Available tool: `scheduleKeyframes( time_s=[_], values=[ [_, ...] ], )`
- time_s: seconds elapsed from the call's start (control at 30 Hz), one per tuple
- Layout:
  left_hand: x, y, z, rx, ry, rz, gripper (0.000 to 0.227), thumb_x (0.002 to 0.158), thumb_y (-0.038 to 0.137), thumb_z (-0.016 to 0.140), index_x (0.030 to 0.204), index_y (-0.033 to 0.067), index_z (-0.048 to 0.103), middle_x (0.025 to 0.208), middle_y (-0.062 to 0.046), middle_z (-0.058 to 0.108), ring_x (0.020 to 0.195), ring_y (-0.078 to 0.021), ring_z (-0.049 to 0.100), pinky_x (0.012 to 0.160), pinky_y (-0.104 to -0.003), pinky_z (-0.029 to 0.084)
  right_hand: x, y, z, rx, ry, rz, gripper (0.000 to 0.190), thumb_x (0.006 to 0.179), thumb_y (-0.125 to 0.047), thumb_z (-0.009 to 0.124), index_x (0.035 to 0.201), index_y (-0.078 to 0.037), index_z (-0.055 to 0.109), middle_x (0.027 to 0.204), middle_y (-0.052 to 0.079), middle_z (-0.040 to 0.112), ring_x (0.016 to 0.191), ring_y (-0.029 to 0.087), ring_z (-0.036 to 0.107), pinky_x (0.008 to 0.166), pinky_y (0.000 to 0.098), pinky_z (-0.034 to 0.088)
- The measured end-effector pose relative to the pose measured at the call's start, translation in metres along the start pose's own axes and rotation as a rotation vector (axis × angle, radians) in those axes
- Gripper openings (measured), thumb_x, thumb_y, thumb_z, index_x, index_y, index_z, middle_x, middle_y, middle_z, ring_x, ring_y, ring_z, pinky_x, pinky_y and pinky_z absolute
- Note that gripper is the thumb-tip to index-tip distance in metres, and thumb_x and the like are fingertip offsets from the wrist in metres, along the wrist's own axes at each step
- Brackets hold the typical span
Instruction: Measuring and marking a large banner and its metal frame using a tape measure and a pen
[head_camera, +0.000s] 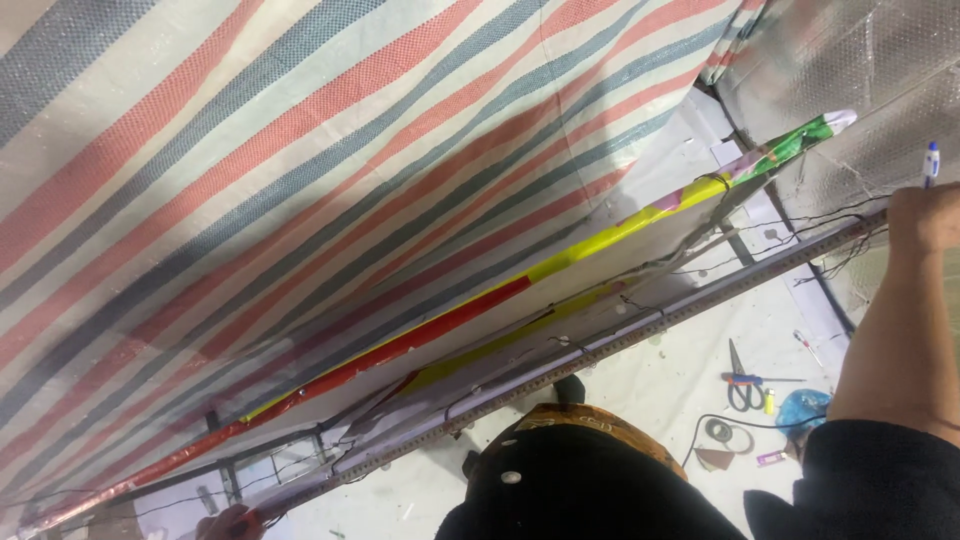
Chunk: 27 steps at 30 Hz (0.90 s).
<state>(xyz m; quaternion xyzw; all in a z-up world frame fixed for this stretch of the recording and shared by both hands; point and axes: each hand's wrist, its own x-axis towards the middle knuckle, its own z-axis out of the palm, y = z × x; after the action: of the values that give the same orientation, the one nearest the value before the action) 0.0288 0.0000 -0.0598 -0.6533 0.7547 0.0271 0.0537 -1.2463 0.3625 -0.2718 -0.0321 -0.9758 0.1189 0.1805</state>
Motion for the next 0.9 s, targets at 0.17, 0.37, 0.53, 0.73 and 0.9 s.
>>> scheduleKeyframes(
  time_s=[0.17,0.37,0.53,0.73,0.9],
  values=[
    [-0.004,0.006,-0.024,-0.124,0.014,-0.036,0.056,0.063,0.028,0.094,0.116,0.0157,0.081,0.11,-0.016,0.077,0.1,-0.0284,0.076,0.098,-0.036,0.059,0.032,-0.033,-0.005,0.355,-0.191,-0.273,0.008,0.097,-0.018,0.073,0.095,-0.01,0.071,0.078,0.001,0.069,0.061,0.022,0.067,0.035,0.0469,0.043],
    [0.024,-0.007,-0.026,-0.148,0.223,0.118,0.048,0.068,0.039,0.088,0.109,0.0179,0.078,0.09,-0.011,0.074,0.081,-0.0255,0.072,0.084,-0.036,0.057,0.008,-0.139,-0.089,0.583,-0.298,-0.176,0.032,0.078,-0.029,0.1,0.084,-0.015,0.071,0.082,-0.007,0.063,0.07,0.007,0.055,0.044,0.0406,0.041],
    [0.041,-0.022,-0.038,-0.146,0.391,0.234,0.043,0.072,0.047,0.083,0.104,0.0194,0.077,0.072,-0.008,0.07,0.066,-0.0236,0.068,0.073,-0.035,0.056,0.001,-0.167,-0.073,0.515,-0.277,-0.25,0.029,0.079,-0.033,0.095,0.076,-0.014,0.074,0.061,-0.003,0.062,0.059,0.002,0.049,0.041,0.0367,0.039],
    [0.061,-0.005,-0.065,-0.034,-0.062,-0.14,0.025,0.071,0.047,0.08,0.083,0.0248,0.08,0.053,0.0,0.068,0.053,-0.0134,0.065,0.06,-0.026,0.051,-0.007,-0.179,-0.068,0.369,-0.394,-0.15,0.039,0.078,-0.035,0.096,0.072,-0.012,0.065,0.072,-0.011,0.041,0.071,0.006,0.041,0.043,0.0452,0.032],
    [0.06,-0.009,-0.046,-0.429,0.042,-0.189,0.038,0.074,0.017,0.088,0.109,0.0099,0.077,0.077,-0.01,0.069,0.072,-0.0188,0.062,0.072,-0.03,0.048,0.017,-0.163,-0.024,0.39,-0.617,-0.197,0.046,0.099,-0.033,0.086,0.078,-0.017,0.049,0.062,0.0,0.05,0.059,0.011,0.05,0.042,0.0423,0.038]
  ],
)
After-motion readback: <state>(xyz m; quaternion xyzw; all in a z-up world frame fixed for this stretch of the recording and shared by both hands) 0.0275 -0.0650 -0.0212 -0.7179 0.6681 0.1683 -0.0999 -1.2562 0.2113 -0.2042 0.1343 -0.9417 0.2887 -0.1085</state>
